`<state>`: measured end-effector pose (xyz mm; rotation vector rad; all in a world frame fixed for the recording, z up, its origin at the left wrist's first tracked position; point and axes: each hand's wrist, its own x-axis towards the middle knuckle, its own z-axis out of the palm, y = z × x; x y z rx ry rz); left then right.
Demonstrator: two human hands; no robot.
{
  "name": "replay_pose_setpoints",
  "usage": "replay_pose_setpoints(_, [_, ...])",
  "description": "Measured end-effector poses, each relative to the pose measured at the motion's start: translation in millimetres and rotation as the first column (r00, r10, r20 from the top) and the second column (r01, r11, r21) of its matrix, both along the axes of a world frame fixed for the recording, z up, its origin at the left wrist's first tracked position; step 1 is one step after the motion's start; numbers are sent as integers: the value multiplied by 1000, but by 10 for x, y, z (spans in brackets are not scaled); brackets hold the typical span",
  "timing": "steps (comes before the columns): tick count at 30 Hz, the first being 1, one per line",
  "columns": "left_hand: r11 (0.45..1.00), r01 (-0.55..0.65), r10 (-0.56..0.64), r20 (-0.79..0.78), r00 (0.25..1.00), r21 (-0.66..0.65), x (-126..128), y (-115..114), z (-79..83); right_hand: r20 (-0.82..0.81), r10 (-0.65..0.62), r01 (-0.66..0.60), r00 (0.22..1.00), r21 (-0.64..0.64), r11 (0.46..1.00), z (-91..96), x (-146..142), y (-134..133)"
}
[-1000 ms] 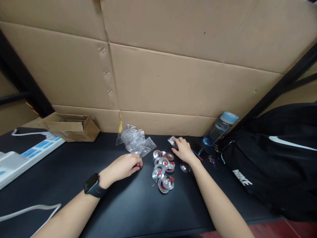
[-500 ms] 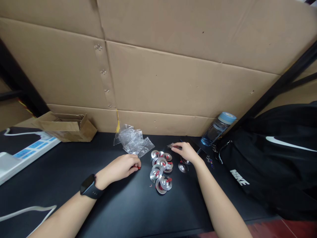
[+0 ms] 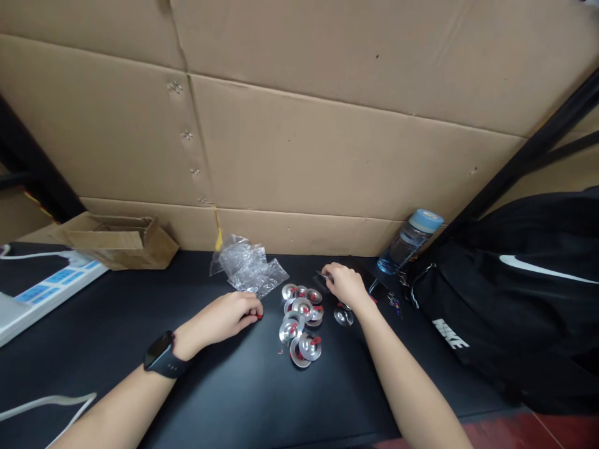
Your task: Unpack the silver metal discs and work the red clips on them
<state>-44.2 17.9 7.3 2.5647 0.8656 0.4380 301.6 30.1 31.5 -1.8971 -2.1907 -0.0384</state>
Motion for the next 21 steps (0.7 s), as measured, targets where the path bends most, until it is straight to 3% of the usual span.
replay_pose_setpoints(3, [1000,-1,1,-6,1000,-13,4,-1,6,-174,124,-119,977,35,992,104,-7,-155])
replay_pose_setpoints(6, [1000,-14,14,-19,1000,-20,5,-4,10,-444,272,-287,854,33,957,236,-7,-327])
replay_pose_setpoints(8, [1000,-19,18,-32,999,-22,4,-5,11,-530,307,-347,791,26,937,316,1,-403])
replay_pose_setpoints(17, [999,-17,16,-20,1000,-36,-1,1,-4,-663,263,-296,701,65,953,384,81,-411])
replay_pose_setpoints(21, [999,-26,25,-28,999,-30,15,-29,26,-786,219,-210,578,116,971,394,64,-416])
